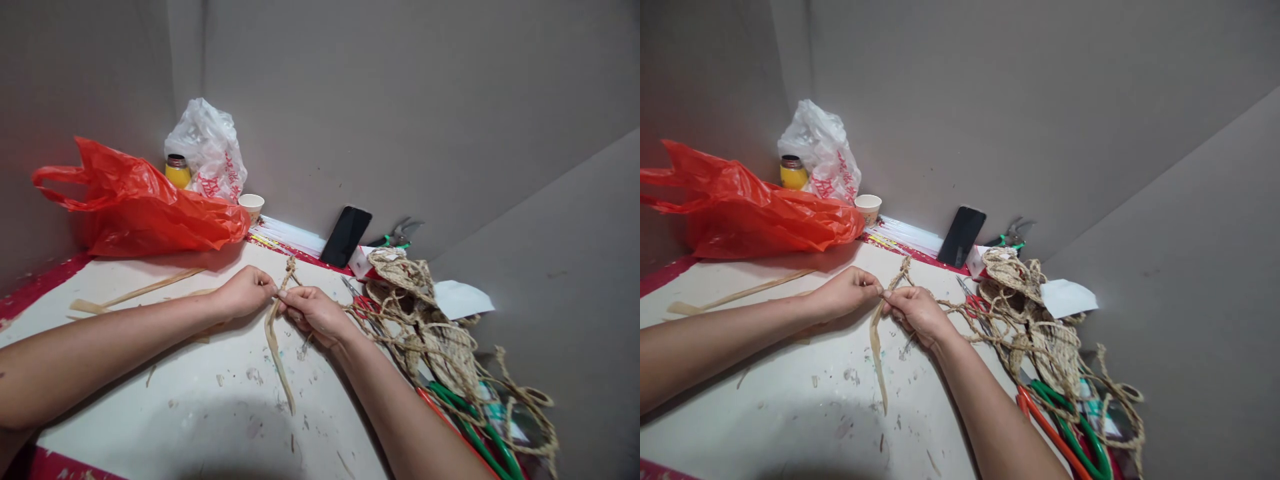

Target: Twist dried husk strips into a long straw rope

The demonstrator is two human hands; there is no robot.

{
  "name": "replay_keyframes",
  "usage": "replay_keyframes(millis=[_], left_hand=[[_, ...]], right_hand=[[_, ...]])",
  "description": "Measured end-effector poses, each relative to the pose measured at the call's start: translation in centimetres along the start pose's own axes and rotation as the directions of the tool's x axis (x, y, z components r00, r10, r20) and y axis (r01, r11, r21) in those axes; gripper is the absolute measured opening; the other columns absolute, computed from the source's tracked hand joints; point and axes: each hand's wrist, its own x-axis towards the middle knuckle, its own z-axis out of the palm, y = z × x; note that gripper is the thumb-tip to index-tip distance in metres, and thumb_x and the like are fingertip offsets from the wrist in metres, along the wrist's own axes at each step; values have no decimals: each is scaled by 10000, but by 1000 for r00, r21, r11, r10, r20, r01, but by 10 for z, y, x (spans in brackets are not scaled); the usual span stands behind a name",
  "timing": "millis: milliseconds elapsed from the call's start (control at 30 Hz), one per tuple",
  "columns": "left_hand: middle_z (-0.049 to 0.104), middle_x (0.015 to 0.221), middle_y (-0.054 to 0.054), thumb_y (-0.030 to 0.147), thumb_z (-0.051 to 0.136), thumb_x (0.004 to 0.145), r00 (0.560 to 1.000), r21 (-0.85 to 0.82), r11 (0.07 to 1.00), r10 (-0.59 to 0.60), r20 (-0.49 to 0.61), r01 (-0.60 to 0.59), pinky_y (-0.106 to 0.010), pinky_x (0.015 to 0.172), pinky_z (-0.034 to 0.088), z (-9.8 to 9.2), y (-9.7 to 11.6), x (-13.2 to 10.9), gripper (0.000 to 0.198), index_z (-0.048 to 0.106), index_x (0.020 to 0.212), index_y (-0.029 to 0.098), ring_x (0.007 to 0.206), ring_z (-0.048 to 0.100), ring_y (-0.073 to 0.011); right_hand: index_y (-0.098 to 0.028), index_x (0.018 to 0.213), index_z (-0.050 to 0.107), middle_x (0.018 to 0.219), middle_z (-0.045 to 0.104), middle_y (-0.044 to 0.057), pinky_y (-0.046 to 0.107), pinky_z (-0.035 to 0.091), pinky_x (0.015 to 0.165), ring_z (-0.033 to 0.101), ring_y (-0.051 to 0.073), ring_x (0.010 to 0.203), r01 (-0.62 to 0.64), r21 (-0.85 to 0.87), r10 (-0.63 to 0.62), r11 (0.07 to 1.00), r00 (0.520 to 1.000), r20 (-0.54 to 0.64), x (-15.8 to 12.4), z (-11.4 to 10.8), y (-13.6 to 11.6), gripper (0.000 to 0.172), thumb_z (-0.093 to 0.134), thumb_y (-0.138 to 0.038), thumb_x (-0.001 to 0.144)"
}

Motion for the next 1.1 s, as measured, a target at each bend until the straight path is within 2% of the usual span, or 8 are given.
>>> replay_keyframes(millis=[133, 267, 433, 533, 633, 833, 967, 1100], left_hand=[[470, 442, 30, 251, 471, 746, 997, -98, 992, -78, -14, 77, -200, 428, 238, 4, 5, -6, 251, 577, 551, 134, 384, 321, -56], [442, 398, 44, 234, 452, 752, 988, -183, 971, -150, 42, 155, -193, 358, 213, 10, 6, -9, 217, 528, 567, 152, 293, 301, -48], [518, 450, 25, 223, 421, 783, 982, -228, 955, -179, 62, 189, -183, 331, 276, 12, 4, -9, 162, 498, 655, 161, 288, 386, -66], [521, 463, 24, 204, 393, 796, 988, -131, 980, -145, 60, 152, -186, 345, 309, 12, 9, -12, 163, 504, 687, 157, 308, 420, -76], [532, 501, 30, 186, 379, 801, 999, 24, 999, -39, 19, 39, -190, 402, 347, 11, 13, -18, 151, 515, 743, 159, 370, 465, -83], [596, 620, -12, 158, 390, 781, 986, 370, 924, 137, -90, -95, -217, 549, 363, 15, 11, -23, 156, 529, 712, 164, 569, 532, -118], [612, 678, -31, 177, 412, 770, 986, 448, 889, 147, -76, -98, -229, 570, 352, 19, 8, -24, 144, 555, 762, 163, 612, 532, -136], [607, 673, -28, 255, 476, 747, 993, 428, 899, 114, -28, -91, -225, 523, 322, 17, 12, -26, 155, 580, 804, 154, 585, 517, -137]], right_hand=[[-132, 594, 571, 349, 365, -87, 181, 63, 328, 189, 12, 297, -92, 161, 98, 983, 995, -26, -1, 6, 0, 347, 713, -446, 635], [-146, 561, 517, 340, 351, -90, 167, 73, 321, 190, 13, 298, -109, 226, 111, 968, 994, 4, -3, 9, -1, 344, 702, -418, 660], [-121, 621, 560, 402, 440, -58, 148, 72, 318, 191, 5, 319, -123, 289, 126, 950, 992, 8, -3, 12, 1, 271, 689, -350, 690], [-101, 586, 562, 471, 532, -5, 138, 79, 313, 183, -4, 333, -130, 330, 120, 935, 991, 51, -2, 14, 2, 279, 672, -328, 707], [-100, 550, 551, 488, 568, 23, 132, 87, 307, 165, -8, 334, -117, 366, 98, 923, 993, 69, -3, 15, 1, 311, 663, -335, 719], [-122, 531, 509, 420, 466, -47, 124, 97, 300, 206, -6, 319, -110, 405, 127, 908, 992, -14, -7, 21, -2, 264, 705, -260, 643], [-143, 496, 460, 388, 415, -64, 133, 95, 303, 213, 0, 311, -83, 375, 118, 923, 991, -70, -8, 24, 0, 233, 656, -196, 610], [-150, 464, 433, 369, 377, -74, 146, 93, 313, 201, -3, 306, -83, 304, 96, 949, 995, -31, -7, 19, 0, 249, 637, -193, 601]])
